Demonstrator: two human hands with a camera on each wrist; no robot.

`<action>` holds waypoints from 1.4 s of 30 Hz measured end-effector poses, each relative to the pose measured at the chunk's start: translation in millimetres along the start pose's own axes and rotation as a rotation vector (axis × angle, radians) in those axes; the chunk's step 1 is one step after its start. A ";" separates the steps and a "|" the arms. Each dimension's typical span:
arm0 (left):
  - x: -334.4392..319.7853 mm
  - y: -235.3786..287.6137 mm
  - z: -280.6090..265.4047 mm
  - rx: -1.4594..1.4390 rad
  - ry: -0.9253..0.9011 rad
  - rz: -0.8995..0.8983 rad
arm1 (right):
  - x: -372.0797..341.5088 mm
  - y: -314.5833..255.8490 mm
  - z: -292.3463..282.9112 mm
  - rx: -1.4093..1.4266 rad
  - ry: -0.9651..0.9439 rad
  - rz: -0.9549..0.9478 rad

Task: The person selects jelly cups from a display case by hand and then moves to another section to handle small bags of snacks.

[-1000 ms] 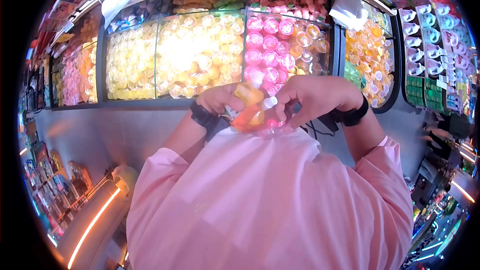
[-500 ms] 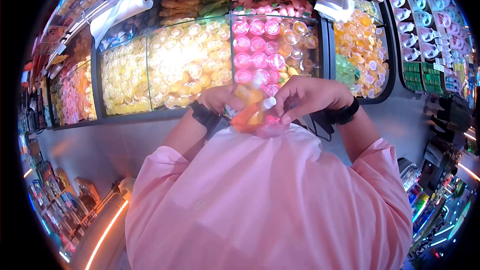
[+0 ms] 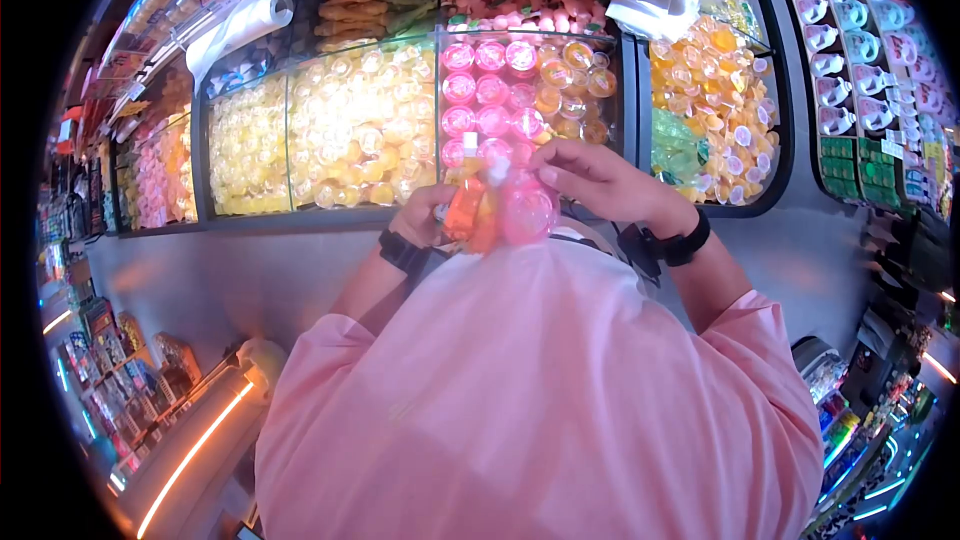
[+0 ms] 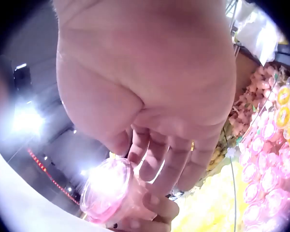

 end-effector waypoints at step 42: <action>65.9 -54.4 98.9 -0.127 -0.054 0.434 | -73.1 -42.0 -56.1 -0.338 0.060 -0.364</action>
Point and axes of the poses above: each hand's wrist, its own x-axis towards the middle knuckle, its own z-axis out of the palm, y = z × x, the point moved 10 cm from there along x, towards the middle knuckle, and after that the axes turned 14 degrees about z, right-handed, at the moved point
